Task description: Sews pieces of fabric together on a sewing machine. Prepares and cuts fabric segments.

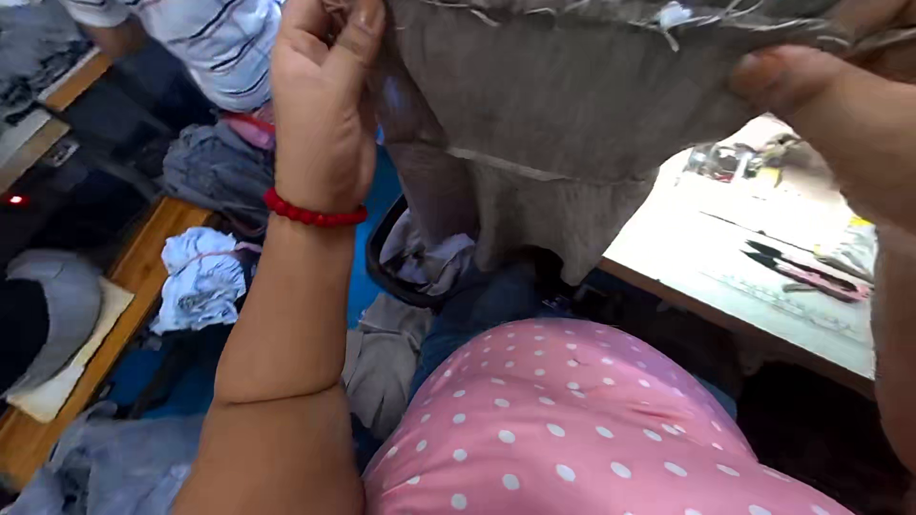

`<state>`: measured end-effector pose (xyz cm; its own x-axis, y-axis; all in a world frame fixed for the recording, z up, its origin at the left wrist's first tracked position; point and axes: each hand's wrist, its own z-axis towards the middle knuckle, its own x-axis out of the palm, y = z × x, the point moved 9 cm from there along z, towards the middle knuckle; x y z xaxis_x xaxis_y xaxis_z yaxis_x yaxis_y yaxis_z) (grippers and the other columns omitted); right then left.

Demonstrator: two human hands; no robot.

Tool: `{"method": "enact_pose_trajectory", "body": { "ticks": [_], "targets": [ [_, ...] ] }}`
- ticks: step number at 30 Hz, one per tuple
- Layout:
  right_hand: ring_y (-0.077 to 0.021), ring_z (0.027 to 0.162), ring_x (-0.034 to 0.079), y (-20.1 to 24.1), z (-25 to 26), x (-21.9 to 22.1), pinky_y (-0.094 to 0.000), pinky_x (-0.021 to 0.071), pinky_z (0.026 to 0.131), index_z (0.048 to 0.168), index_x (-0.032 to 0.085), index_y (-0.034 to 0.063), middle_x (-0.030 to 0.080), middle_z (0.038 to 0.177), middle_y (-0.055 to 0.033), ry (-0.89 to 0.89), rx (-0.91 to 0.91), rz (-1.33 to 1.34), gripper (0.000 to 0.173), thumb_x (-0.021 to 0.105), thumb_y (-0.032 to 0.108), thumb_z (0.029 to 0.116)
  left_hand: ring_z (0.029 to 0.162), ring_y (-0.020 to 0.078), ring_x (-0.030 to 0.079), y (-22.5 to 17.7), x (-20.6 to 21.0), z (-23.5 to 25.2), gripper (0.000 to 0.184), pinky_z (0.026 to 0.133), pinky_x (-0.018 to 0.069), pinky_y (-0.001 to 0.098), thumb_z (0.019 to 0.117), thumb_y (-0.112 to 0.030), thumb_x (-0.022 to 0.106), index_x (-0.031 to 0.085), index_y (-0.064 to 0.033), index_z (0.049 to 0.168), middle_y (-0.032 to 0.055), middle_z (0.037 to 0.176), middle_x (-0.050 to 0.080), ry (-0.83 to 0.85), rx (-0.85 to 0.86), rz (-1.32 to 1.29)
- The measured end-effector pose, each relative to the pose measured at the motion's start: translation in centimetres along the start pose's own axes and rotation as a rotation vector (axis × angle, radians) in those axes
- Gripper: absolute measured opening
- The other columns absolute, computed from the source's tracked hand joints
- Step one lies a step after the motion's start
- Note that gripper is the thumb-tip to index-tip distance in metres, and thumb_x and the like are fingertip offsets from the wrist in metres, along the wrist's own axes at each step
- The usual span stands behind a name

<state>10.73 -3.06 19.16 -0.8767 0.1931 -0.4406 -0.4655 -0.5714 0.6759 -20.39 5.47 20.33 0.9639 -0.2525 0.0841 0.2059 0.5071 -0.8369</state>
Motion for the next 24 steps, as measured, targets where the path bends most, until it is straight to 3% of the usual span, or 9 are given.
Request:
{"method": "enact_pose_trajectory", "body": {
  "ticks": [3,7,11,13,15,17,19,21,24],
  "targets": [
    [0.0102,0.085,0.063,5.8,0.9,5.3,-0.0115,0.0562,0.075,0.098,0.064,0.0195,0.064,0.096,0.0189,0.066,-0.149,0.071,0.013,0.073,0.029,0.0944,0.105,0.0218,0.067,-4.5,-5.5,-3.4,0.016,0.099,0.0550,0.0457,0.1038,-0.006,0.052,0.055,-0.0024,0.119,0.0087,0.109,0.067,-0.098,0.073,0.087],
    [-0.0025,0.084,0.063,11.3,-1.6,12.6,-0.0183,0.0562,0.069,0.085,0.067,0.0080,0.064,0.094,-0.0015,0.262,-0.248,0.162,0.015,0.068,0.021,0.0922,0.103,0.0151,0.068,-11.2,-11.4,-9.6,0.018,0.095,0.0578,0.0380,0.1047,-0.010,0.052,0.057,-0.0105,0.122,-0.0009,0.112,0.068,-0.202,0.184,0.340],
    [0.0004,0.074,0.062,14.0,-4.4,18.0,-0.0164,0.0551,0.064,0.085,0.067,0.0097,0.064,0.082,0.0032,0.445,-0.136,0.426,0.011,0.068,0.017,0.0926,0.118,0.0131,0.063,-14.2,-17.7,-14.1,0.029,0.106,0.0502,0.0337,0.1083,-0.018,0.049,0.060,-0.0051,0.131,0.0008,0.125,0.067,-0.119,0.121,0.470],
    [-0.0011,0.073,0.064,13.6,-5.9,20.6,-0.0188,0.0571,0.065,0.092,0.063,0.0074,0.064,0.081,0.0012,0.566,-0.040,0.518,0.009,0.066,0.015,0.0958,0.108,0.0055,0.065,-14.1,-16.3,-13.0,0.023,0.099,0.0525,0.0259,0.1028,-0.014,0.060,0.064,-0.0080,0.124,-0.0064,0.117,0.069,-0.108,0.076,0.551],
    [-0.0104,0.080,0.066,10.9,-7.7,23.6,-0.0287,0.0582,0.072,0.103,0.063,0.0044,0.066,0.088,-0.0060,0.765,0.051,0.410,0.012,0.063,0.016,0.0992,0.093,-0.0085,0.063,-10.7,-13.8,-11.6,0.014,0.084,0.0538,0.0147,0.1000,-0.017,0.063,0.062,-0.0196,0.114,-0.0196,0.104,0.066,-0.073,-0.130,0.778],
    [-0.0289,0.101,0.068,6.2,-10.0,25.9,-0.0484,0.0554,0.090,0.121,0.062,0.0021,0.068,0.109,-0.0172,1.003,0.116,0.150,0.025,0.063,0.016,0.1005,0.085,0.0010,0.062,-2.7,-13.1,-13.0,0.012,0.078,0.0551,0.0243,0.0989,-0.012,0.061,0.062,-0.0062,0.109,-0.0036,0.098,0.065,-0.041,-0.437,0.932],
    [-0.0393,0.119,0.062,0.6,-11.9,26.0,-0.0592,0.0478,0.103,0.132,0.062,0.0023,0.064,0.126,-0.0232,1.104,0.213,-0.039,0.035,0.063,0.015,0.0998,0.101,0.0262,0.066,9.2,-14.8,-18.4,0.023,0.091,0.0542,0.0482,0.1034,-0.014,0.059,0.062,0.0023,0.120,0.0183,0.115,0.067,0.026,-0.767,0.942],
    [-0.0362,0.118,0.064,-3.4,-12.3,23.7,-0.0560,0.0483,0.104,0.130,0.064,0.0026,0.065,0.127,-0.0209,1.080,0.311,-0.120,0.033,0.060,0.020,0.1033,0.121,0.0371,0.062,20.1,-17.6,-25.3,0.035,0.106,0.0478,0.0545,0.1038,-0.016,0.059,0.059,0.0051,0.132,0.0259,0.131,0.062,0.078,-1.033,0.918],
    [-0.0276,0.100,0.070,-6.3,-11.2,17.8,-0.0499,0.0559,0.093,0.117,0.071,0.0049,0.071,0.112,-0.0141,0.846,0.309,-0.166,0.023,0.061,0.021,0.1030,0.133,0.0380,0.055,26.2,-18.6,-30.1,0.040,0.113,0.0420,0.0513,0.1044,-0.017,0.057,0.056,0.0044,0.138,0.0264,0.140,0.058,0.000,-1.205,0.974]
  ]
}}
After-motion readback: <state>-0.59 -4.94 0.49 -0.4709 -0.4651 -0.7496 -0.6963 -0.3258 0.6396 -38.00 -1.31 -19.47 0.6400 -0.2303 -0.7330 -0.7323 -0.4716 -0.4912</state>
